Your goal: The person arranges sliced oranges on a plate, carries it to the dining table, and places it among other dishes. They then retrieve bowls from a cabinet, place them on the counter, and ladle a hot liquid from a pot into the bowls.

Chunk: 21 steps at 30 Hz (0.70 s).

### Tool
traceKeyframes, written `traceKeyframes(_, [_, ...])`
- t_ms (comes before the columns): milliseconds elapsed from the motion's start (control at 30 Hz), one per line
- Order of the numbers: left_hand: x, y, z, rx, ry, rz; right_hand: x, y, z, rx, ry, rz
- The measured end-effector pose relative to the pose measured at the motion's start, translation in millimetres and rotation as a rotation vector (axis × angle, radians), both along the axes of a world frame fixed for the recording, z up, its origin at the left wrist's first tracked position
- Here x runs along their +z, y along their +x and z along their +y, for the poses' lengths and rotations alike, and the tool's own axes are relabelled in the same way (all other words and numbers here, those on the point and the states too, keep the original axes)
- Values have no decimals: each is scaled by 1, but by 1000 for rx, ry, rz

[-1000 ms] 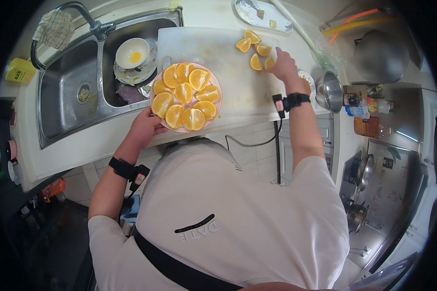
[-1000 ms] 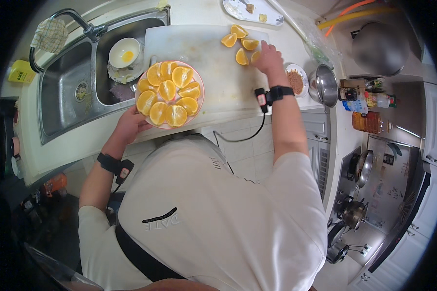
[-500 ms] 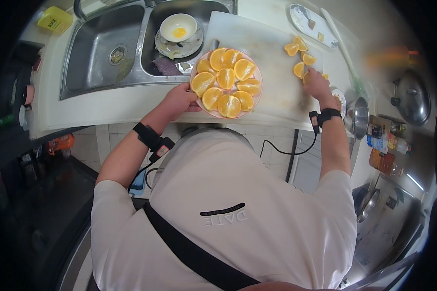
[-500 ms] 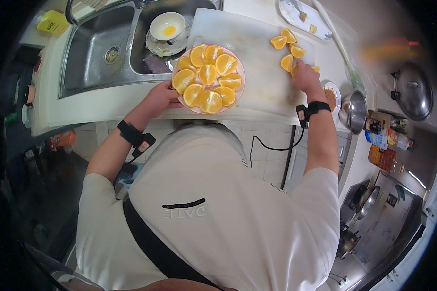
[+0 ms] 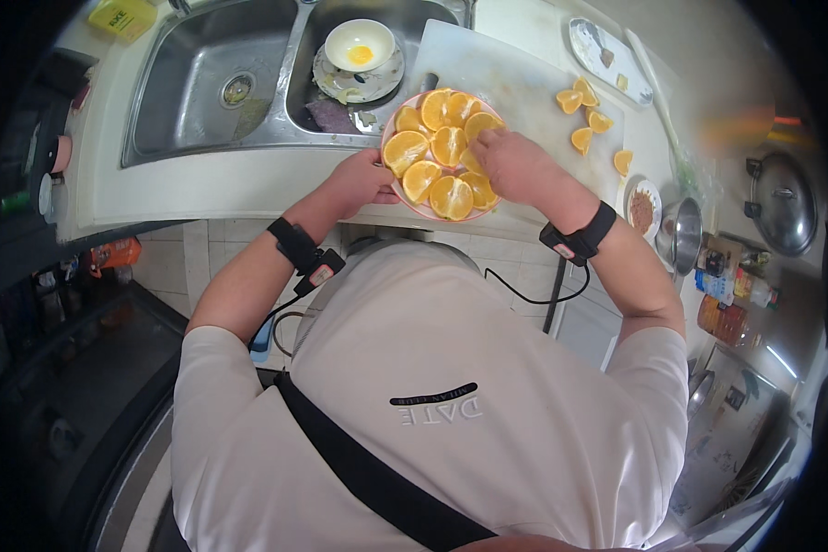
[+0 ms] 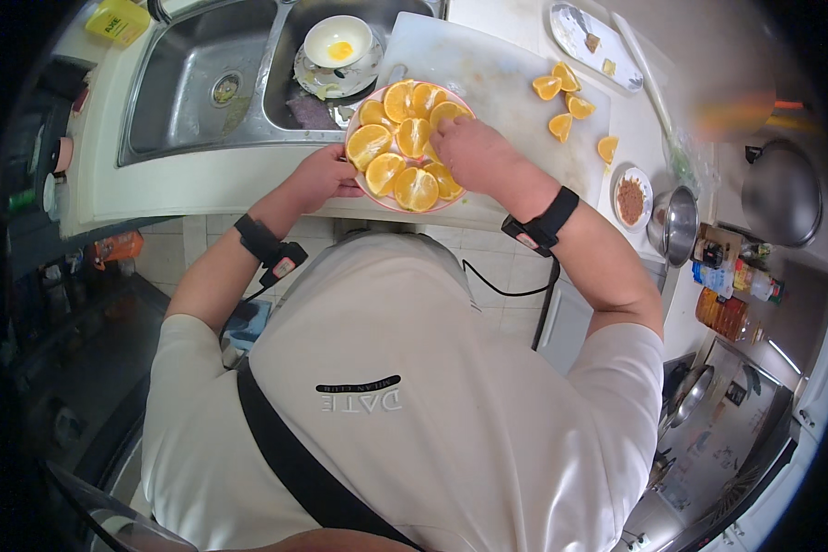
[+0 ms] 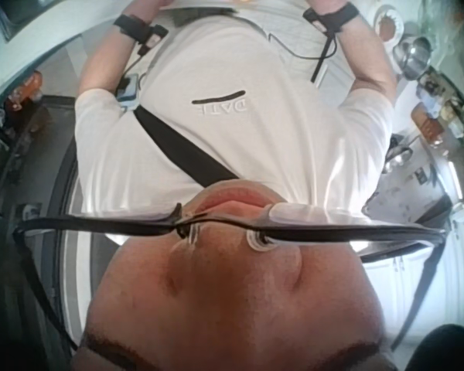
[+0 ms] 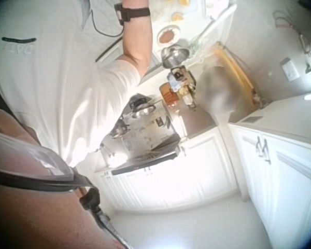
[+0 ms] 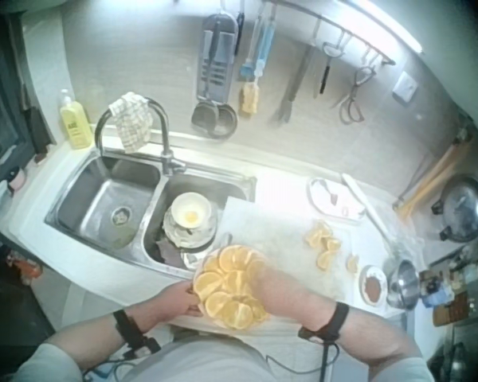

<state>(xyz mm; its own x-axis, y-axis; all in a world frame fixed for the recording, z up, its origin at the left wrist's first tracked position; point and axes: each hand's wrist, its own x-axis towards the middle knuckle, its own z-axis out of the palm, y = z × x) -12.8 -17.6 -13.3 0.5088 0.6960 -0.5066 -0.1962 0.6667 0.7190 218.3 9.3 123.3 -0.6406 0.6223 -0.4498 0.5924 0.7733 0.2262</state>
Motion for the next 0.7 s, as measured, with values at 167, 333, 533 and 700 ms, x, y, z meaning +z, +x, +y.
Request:
traceKeyframes(167, [-3,-3,0,-8,19,-17,-18,-10,-1,113,6,128])
traceKeyframes(333, [-5,-1,-2,6,13,-9,-15,-10,-9,145,38,119])
traceKeyframes(533, [2,3,-2,1,0,15,-12,-12,-10,-66,-79,122])
traceKeyframes(700, [5,7,3,14,-3,19,13,12,-3,-156,-62,597])
